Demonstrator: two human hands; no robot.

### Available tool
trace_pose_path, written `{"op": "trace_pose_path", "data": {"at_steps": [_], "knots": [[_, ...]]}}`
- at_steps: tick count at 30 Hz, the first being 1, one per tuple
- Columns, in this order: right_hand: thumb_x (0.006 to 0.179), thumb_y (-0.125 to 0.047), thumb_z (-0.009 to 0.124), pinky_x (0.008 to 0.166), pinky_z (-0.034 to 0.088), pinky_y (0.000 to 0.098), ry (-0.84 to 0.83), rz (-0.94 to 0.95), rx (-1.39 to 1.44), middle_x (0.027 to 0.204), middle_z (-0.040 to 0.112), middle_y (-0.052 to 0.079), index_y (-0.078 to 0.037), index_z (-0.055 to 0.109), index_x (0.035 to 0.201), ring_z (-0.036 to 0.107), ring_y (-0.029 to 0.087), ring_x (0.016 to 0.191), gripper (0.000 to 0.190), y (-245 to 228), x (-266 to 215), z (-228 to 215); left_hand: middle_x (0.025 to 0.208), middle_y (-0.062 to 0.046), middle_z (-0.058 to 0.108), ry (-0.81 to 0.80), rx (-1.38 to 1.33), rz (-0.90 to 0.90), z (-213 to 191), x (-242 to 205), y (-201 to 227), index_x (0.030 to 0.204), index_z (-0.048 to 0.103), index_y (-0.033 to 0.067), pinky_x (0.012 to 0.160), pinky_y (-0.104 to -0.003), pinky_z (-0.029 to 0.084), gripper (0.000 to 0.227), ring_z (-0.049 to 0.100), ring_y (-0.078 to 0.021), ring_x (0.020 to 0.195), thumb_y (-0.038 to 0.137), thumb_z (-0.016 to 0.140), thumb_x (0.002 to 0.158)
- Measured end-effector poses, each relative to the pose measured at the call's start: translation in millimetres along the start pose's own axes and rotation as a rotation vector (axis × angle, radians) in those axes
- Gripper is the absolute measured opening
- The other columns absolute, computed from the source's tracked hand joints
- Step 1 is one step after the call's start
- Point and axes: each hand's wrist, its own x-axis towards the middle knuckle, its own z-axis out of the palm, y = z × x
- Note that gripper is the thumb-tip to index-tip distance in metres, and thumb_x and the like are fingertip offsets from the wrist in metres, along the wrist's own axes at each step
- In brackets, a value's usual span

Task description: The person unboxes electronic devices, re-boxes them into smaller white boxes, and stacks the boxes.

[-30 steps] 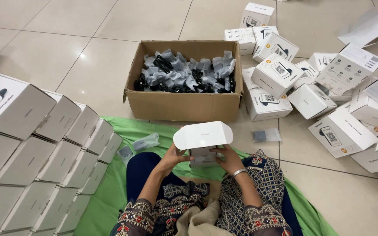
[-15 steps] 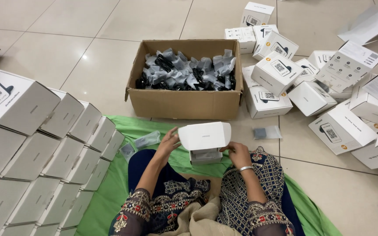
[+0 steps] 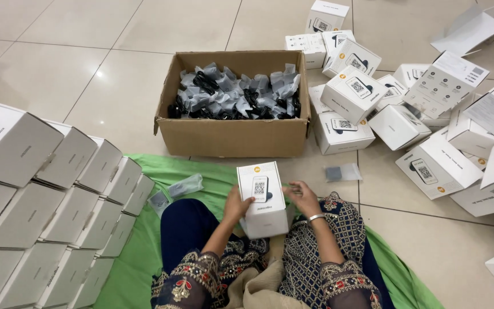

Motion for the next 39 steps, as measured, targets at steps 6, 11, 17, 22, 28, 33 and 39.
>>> {"op": "trace_pose_path", "data": {"at_steps": [6,11,17,22,28,33,39], "knots": [[0.091,-0.074,0.048,0.092,0.060,0.0399,-0.134,0.043,-0.444,0.113,0.079,0.019,-0.005,0.070,0.124,0.077,0.029,0.105,0.079,-8,-13,26,0.122,-0.019,0.075,-0.049,-0.217,-0.216,5,-63,6,0.142,0.054,0.0068,0.098,-0.048,0.056,0.071,0.075,-0.0287,0.105,0.062,0.040,0.101],[0.089,-0.073,0.043,0.105,0.049,0.0407,0.035,-0.069,-0.089,0.134,0.067,0.019,-0.007,0.067,0.135,0.064,0.029,0.124,0.083,-12,-15,9,0.151,-0.019,0.048,-0.150,-0.584,-0.222,-43,-82,45,0.160,0.026,0.0150,0.111,-0.052,0.044,0.082,0.055,-0.0331,0.131,0.064,0.033,0.094],[0.097,-0.072,0.032,0.118,0.035,0.0400,0.151,-0.238,0.368,0.153,0.049,0.026,0.001,0.047,0.149,0.047,0.033,0.143,0.091,-25,-30,19,0.166,-0.021,0.024,-0.133,-0.745,-0.049,-88,-88,92,0.161,0.022,0.0069,0.124,-0.051,0.019,0.090,0.018,-0.0357,0.155,0.069,0.031,0.097],[0.099,-0.071,0.030,0.122,0.030,0.0406,0.156,-0.278,0.424,0.159,0.041,0.025,0.003,0.041,0.152,0.038,0.031,0.149,0.092,-32,-34,19,0.163,-0.025,0.032,-0.169,-0.827,0.008,-82,-70,79,0.158,0.028,0.0007,0.124,-0.048,0.016,0.091,0.022,-0.0357,0.154,0.068,0.030,0.098],[0.101,-0.067,0.031,0.121,0.031,0.0416,0.137,-0.335,0.444,0.157,0.045,0.024,0.002,0.044,0.152,0.042,0.031,0.147,0.087,-38,-36,19,0.160,-0.027,0.035,-0.120,-0.870,-0.004,-78,-61,74,0.155,0.036,-0.0042,0.124,-0.049,0.016,0.086,0.023,-0.0362,0.154,0.063,0.032,0.101],[0.101,-0.065,0.031,0.114,0.043,0.0387,0.149,-0.360,0.450,0.142,0.062,0.015,-0.007,0.057,0.145,0.059,0.025,0.131,0.077,-56,-44,15,0.159,-0.020,0.041,-0.034,-0.784,0.021,-94,-67,82,0.156,0.036,0.0039,0.122,-0.043,0.024,0.075,0.034,-0.0317,0.150,0.053,0.042,0.100],[0.104,-0.060,0.038,0.108,0.046,0.0387,0.143,-0.356,0.380,0.128,0.069,0.015,-0.011,0.062,0.146,0.060,0.027,0.117,0.069,-42,-31,20,0.155,-0.014,0.047,-0.069,-0.704,-0.005,-94,-70,76,0.157,0.036,0.0146,0.119,-0.043,0.032,0.066,0.042,-0.0287,0.146,0.042,0.052,0.099]]}}
